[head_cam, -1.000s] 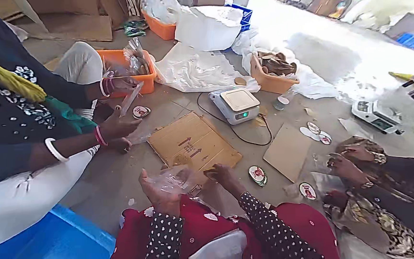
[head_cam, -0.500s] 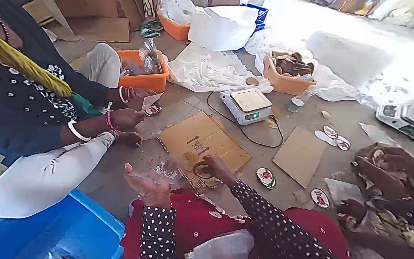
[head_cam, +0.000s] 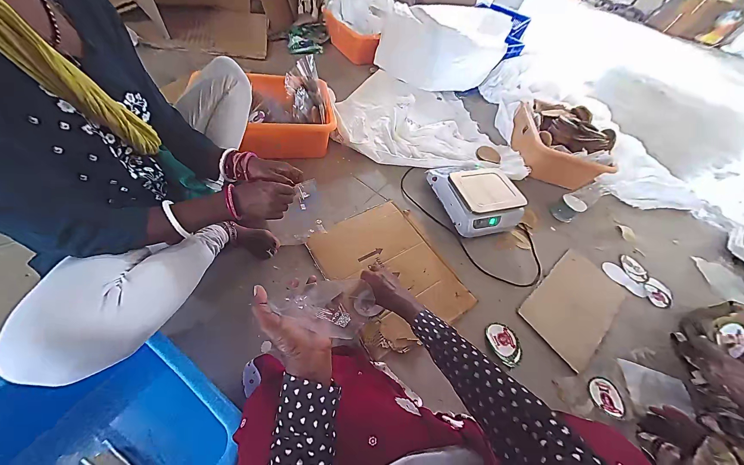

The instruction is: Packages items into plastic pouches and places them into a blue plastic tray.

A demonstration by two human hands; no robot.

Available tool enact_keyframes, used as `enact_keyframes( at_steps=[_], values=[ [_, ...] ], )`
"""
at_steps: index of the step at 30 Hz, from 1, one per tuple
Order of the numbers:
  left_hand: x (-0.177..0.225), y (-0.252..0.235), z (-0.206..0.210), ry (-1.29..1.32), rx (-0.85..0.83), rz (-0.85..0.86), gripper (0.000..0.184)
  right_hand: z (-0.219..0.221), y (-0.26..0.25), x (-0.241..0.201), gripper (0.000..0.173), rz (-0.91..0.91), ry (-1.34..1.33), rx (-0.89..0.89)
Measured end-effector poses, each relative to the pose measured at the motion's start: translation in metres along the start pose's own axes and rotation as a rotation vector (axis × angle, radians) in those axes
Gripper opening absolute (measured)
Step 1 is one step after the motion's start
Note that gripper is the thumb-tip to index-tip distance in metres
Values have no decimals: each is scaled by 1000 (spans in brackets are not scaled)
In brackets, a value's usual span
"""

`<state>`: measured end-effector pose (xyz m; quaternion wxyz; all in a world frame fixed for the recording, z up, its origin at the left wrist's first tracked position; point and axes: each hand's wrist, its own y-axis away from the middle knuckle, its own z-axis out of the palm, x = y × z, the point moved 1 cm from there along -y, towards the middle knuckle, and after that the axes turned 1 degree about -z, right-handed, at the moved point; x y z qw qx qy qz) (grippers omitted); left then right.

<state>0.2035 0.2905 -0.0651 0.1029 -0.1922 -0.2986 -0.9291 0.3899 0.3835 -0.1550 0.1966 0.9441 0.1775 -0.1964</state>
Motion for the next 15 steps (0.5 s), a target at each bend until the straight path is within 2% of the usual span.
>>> enact_keyframes(
  at_steps=[2, 4, 6, 8, 10, 11, 12, 15],
  values=[
    [1, 1, 0, 22, -14, -18, 60, -2, 27, 2, 55, 67, -169, 125],
    [1, 3, 2, 42, 1, -60, 60, -9, 65, 1, 64, 131, -222, 200],
    [-2, 7, 5, 21, 26, -114, 65, -7, 100, 9, 53, 156, -159, 240],
    [-9, 8, 5, -22, 45, -169, 74, 9, 120, 26, 33, 167, -2, 184],
    [-16, 10, 2, -58, 38, -204, 80, 21, 134, 43, 25, 189, 26, 131],
    [-18, 10, 2, -72, 40, -209, 79, 19, 140, 47, 24, 175, -40, 221],
    [-19, 11, 3, -77, 51, -212, 78, 11, 147, 44, 23, 134, -156, 394],
    [-20, 16, 2, -90, 88, -236, 77, -41, 180, -7, 28, -47, -571, 855]
  ],
)
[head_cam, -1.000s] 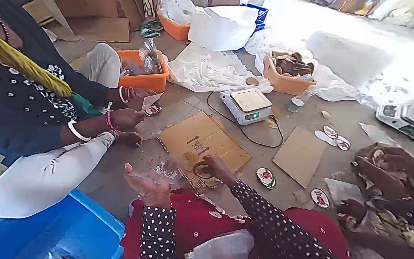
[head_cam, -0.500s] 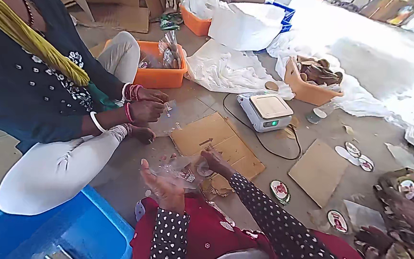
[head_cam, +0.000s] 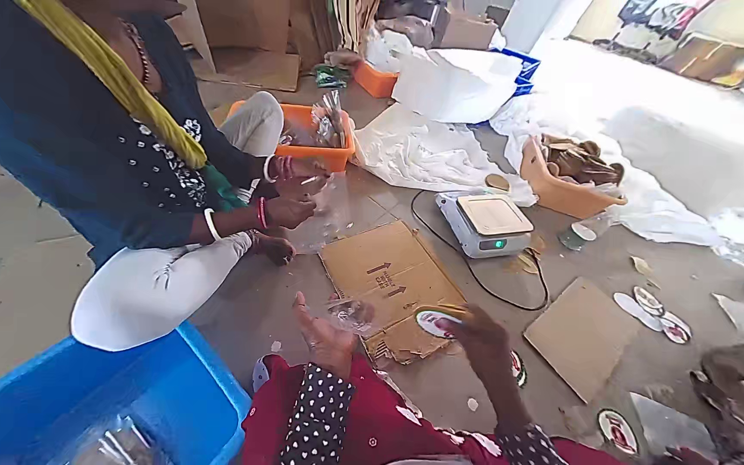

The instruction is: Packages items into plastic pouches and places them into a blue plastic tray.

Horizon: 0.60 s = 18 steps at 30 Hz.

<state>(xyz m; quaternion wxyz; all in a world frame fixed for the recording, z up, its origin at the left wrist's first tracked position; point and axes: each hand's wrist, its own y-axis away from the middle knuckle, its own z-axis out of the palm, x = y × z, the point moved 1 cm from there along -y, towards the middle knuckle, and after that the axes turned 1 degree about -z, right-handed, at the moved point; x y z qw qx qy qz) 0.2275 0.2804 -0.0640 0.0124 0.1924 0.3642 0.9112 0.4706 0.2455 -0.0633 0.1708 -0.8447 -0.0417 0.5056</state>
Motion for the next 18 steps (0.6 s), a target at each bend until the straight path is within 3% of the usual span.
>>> enact_keyframes(
  at_steps=[2, 6, 9, 14, 18],
  values=[
    [-1, 3, 2, 10, -3, -13, 76, -11, -5, -64, 30, -123, -198, 88],
    [-3, 10, 10, 2, -7, -55, 78, 0, -8, -129, 21, -448, -268, -101],
    [-6, 7, 5, 10, -28, -58, 77, 30, -13, -133, 13, -553, -138, -174],
    [-4, 12, 6, 38, -37, -57, 72, 61, -16, -130, 11, -572, 199, -235],
    [-6, 15, 3, 139, -128, -80, 56, 73, -14, -127, 17, -570, 343, -232]
  ],
)
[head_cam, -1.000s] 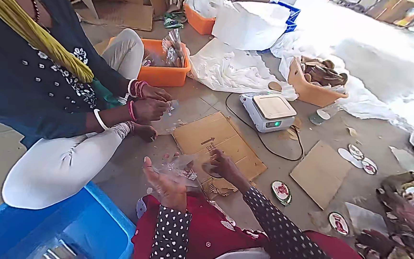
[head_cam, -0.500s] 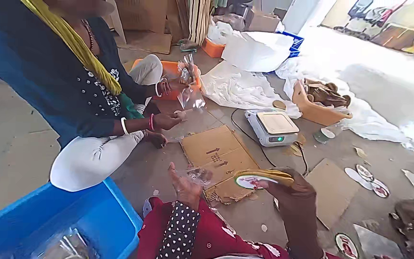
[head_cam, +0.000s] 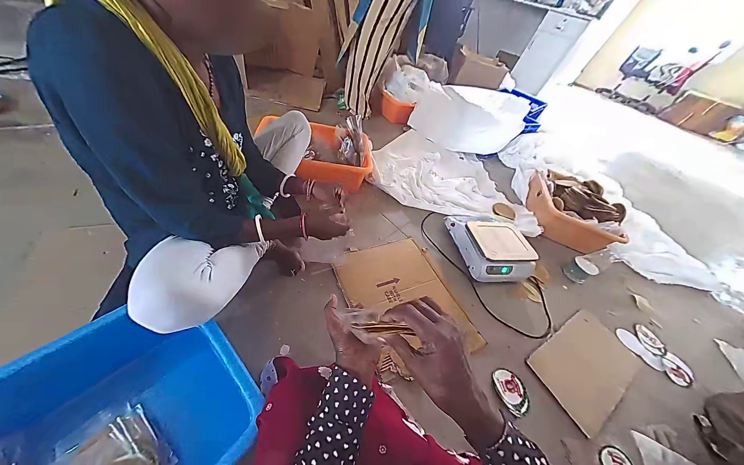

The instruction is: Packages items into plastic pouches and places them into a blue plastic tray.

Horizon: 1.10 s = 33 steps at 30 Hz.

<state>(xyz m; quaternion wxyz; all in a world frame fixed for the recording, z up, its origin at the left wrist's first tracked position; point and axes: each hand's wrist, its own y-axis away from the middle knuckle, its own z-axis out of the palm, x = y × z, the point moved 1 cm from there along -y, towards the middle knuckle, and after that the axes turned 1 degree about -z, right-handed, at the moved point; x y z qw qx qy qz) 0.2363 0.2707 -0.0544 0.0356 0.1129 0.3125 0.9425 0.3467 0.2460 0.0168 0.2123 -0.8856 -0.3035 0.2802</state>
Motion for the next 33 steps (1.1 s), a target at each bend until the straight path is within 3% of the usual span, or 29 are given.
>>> enact_keyframes(
  at_steps=[3, 7, 11, 13, 15, 16, 19, 21, 23, 25, 30, 32, 33],
  values=[
    [1, 2, -3, 59, -89, 9, 50, -3, 3, -3, 47, 72, 5, -22],
    [2, 7, -2, 67, -76, 20, 43, -15, 19, -4, 70, 123, -44, 5],
    [-5, 6, -6, 84, -216, -77, 58, -14, 47, -2, 92, 117, -64, -8],
    [-12, 5, -12, 108, -376, -131, 67, -12, 58, 1, 81, 105, -18, -19],
    [-22, 9, -14, 57, -425, -179, 74, -12, 67, 10, 34, 80, -56, 77],
    [-26, 14, -14, 8, -407, -204, 77, -17, 69, 12, 21, 76, -103, 126],
    [-31, 21, -11, -163, -341, -254, 88, -45, 69, 5, 16, 74, -243, 271],
    [-29, 19, -11, -318, -343, -97, 86, -70, 67, -7, 10, 65, -289, 338],
    [-23, 15, -19, -460, -435, 104, 83, -87, 70, -16, 7, 52, -328, 383],
    [-21, 26, -24, -473, -588, 126, 88, -101, 74, -20, 7, 72, -348, 428],
    [-61, 92, -78, -238, -722, -134, 89, -110, 89, -24, 9, 195, -497, 487],
    [-77, 107, -101, -110, -792, -240, 66, -104, 95, -26, 10, 261, -556, 458],
    [-79, 114, -105, -60, -738, -286, 51, -103, 99, -28, 13, 288, -583, 425]
  ],
)
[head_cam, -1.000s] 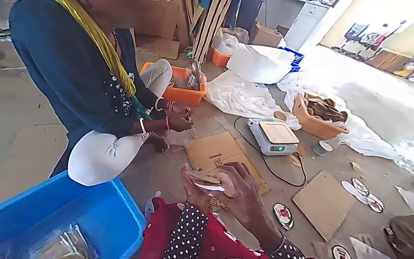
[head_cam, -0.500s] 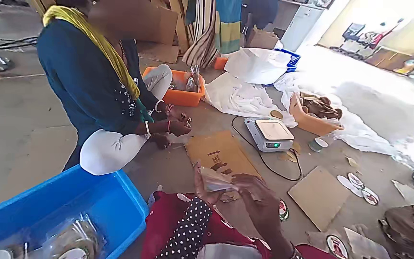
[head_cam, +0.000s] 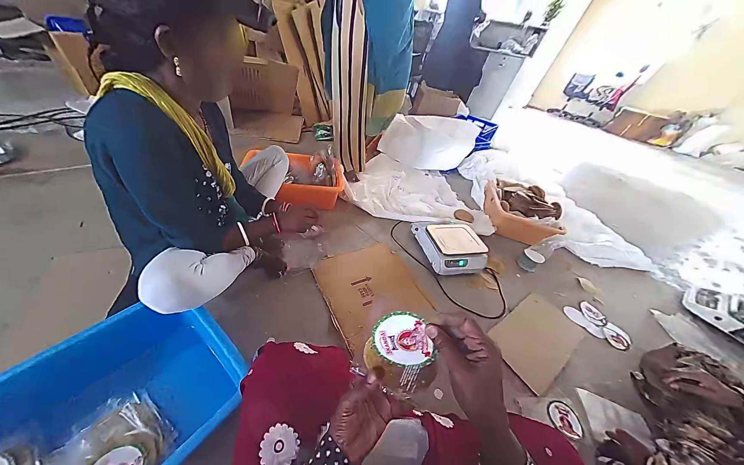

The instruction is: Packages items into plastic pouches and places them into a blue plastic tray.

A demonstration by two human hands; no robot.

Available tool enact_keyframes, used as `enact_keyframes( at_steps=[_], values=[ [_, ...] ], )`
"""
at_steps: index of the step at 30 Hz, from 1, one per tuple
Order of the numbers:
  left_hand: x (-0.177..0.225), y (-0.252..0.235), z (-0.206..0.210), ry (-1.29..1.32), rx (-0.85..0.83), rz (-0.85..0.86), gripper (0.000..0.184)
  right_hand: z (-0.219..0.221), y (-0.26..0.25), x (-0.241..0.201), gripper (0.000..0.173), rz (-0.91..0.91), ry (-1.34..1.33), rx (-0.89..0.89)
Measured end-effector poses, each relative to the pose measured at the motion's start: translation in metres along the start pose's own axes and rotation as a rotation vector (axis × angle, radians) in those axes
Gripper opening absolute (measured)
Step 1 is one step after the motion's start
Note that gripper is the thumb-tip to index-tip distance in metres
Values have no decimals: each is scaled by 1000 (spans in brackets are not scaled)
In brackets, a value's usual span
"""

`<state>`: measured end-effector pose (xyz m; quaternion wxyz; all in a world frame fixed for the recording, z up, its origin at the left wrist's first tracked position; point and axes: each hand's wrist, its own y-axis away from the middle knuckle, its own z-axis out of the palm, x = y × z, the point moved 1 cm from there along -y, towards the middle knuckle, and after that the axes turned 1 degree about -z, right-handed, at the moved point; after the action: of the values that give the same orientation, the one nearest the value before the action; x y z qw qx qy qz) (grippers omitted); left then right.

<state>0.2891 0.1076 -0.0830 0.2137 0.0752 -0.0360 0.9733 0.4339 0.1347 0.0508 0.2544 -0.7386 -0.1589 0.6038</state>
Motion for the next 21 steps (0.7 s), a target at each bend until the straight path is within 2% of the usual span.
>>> enact_keyframes(
  at_steps=[1, 2, 4, 7, 9, 11, 14, 19, 21],
  values=[
    [0, 5, 6, 13, 93, -4, 46, -2, 4, -2, 21, 24, -7, -32],
    [3, 9, 14, -35, 179, -3, 48, -7, 7, -5, 32, 15, 6, -61],
    [14, 14, 31, -104, 307, 18, 50, -22, 5, -18, 46, -96, 149, -69],
    [23, 25, 43, -158, 269, 31, 56, -47, 0, -42, 38, -248, 386, -60],
    [21, 33, 50, -170, 250, 24, 46, -54, 4, -53, 33, -274, 458, -127],
    [14, 39, 53, -185, 212, -2, 39, -55, 11, -58, 33, -263, 490, -199],
    [2, 48, 57, -195, 184, -33, 40, -55, 19, -59, 32, -248, 517, -253],
    [-12, 52, 62, -156, 168, -106, 49, -64, 32, -62, 30, -198, 499, -307],
    [-15, 53, 65, -145, 190, -114, 56, -69, 37, -64, 30, -172, 470, -276]
  ],
)
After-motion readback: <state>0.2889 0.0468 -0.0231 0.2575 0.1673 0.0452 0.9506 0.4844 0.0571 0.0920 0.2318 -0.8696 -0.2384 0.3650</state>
